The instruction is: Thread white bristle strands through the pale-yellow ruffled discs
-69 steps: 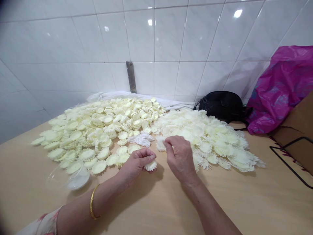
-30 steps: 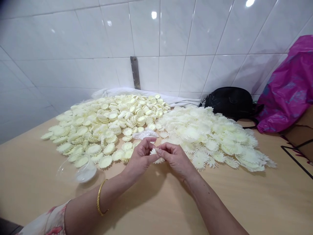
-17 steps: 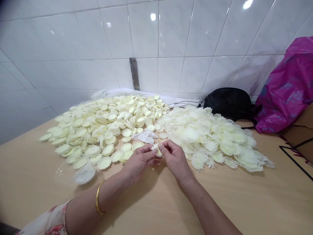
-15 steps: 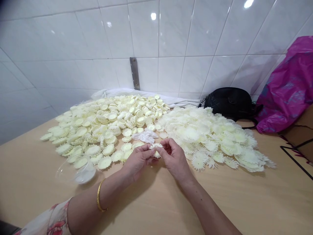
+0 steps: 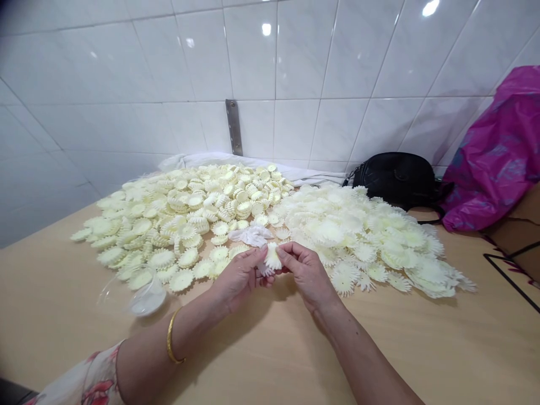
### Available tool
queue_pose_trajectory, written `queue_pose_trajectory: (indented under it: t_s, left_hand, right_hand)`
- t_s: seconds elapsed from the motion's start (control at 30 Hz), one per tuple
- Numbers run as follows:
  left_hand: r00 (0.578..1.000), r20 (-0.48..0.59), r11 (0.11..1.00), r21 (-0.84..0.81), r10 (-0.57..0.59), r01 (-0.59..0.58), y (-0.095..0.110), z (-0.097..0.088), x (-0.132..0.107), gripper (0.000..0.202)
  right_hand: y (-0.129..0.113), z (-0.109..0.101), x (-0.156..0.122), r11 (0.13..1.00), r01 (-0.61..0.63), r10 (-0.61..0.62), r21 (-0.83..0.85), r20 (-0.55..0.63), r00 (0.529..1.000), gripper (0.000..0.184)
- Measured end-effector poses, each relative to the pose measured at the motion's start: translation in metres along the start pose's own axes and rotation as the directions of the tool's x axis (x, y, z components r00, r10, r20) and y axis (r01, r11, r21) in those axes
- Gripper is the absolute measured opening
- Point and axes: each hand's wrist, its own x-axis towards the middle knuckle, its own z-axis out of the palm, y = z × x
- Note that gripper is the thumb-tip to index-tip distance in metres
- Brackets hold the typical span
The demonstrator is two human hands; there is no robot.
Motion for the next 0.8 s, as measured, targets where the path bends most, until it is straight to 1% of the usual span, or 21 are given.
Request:
queue_pose_trajectory:
  t_s: [0.07, 0.13, 0.2, 0.23, 0.3, 0.37, 0.43, 0.47, 0.5, 0.57, 0.67, 0.73, 0.8]
  left_hand:
    - [0.998, 0.043, 0.998, -0.046, -0.044, 0.046, 0.001, 0.000, 0.000, 0.023]
    - [0.997, 0.041, 0.996, -0.057, -0.068, 0.070, 0.001, 0.000, 0.000, 0.017]
    - [0.998, 0.013, 0.997, -0.050, -0.066, 0.067, 0.001, -0.001, 0.000, 0.012]
    - [0.998, -0.013, 0.997, -0.042, -0.058, 0.057, 0.001, -0.001, 0.001, 0.011]
    - [0.996, -0.076, 0.999, -0.035, -0.042, 0.040, -0.001, -0.002, 0.002, 0.010]
    - [0.992, -0.127, 0.999, -0.046, -0.020, 0.014, -0.002, -0.003, 0.003, 0.010]
    - [0.990, -0.137, 0.999, -0.045, 0.018, -0.024, -0.003, -0.003, 0.004, 0.013]
    - [0.991, -0.131, 0.999, -0.026, 0.038, -0.041, -0.004, -0.003, 0.004, 0.016]
    - [0.991, -0.122, 0.999, -0.001, 0.051, -0.052, -0.004, -0.002, 0.003, 0.019]
    - [0.991, -0.125, 0.999, 0.021, 0.050, -0.048, -0.004, 0.000, 0.002, 0.028]
    - [0.993, -0.114, 0.999, -0.047, -0.003, -0.002, -0.002, 0.002, -0.001, 0.042]
    - [0.998, -0.059, 0.997, -0.071, -0.028, 0.024, -0.002, 0.002, -0.002, 0.040]
    - [0.999, -0.007, 0.998, -0.062, -0.033, 0.032, -0.002, 0.001, -0.002, 0.033]
  right_hand:
    - [0.001, -0.003, 0.001, 0.999, -0.013, 0.014, 0.036, -0.033, 0.999, 0.021]
    - [0.001, -0.006, 0.004, 0.996, -0.002, 0.011, 0.091, -0.102, 0.995, 0.019]
    - [0.000, -0.010, 0.005, 0.987, 0.005, 0.020, 0.162, -0.156, 0.988, 0.018]
    - [-0.001, -0.011, 0.005, 0.982, 0.001, 0.030, 0.191, -0.161, 0.987, 0.017]
    - [-0.002, -0.011, 0.004, 0.976, -0.032, 0.057, 0.215, -0.112, 0.992, 0.016]
    - [-0.004, -0.007, 0.001, 0.979, -0.082, 0.083, 0.188, 0.003, 0.997, 0.015]
    - [-0.005, -0.001, -0.002, 0.984, -0.108, 0.094, 0.143, 0.103, 0.990, 0.016]
    - [-0.005, 0.002, -0.004, 0.986, -0.108, 0.092, 0.128, 0.126, 0.988, 0.016]
    - [-0.005, 0.004, -0.004, 0.988, -0.101, 0.087, 0.117, 0.125, 0.988, 0.017]
    - [-0.005, 0.006, -0.005, 0.992, -0.082, 0.076, 0.101, 0.062, 0.995, 0.020]
    - [-0.004, 0.004, -0.003, 0.998, -0.064, 0.065, 0.029, -0.047, 0.997, 0.026]
    - [-0.003, 0.002, -0.001, 0.997, -0.046, 0.040, -0.067, -0.085, 0.996, 0.028]
    - [-0.002, 0.001, 0.000, 0.985, -0.018, 0.001, -0.173, -0.100, 0.995, 0.029]
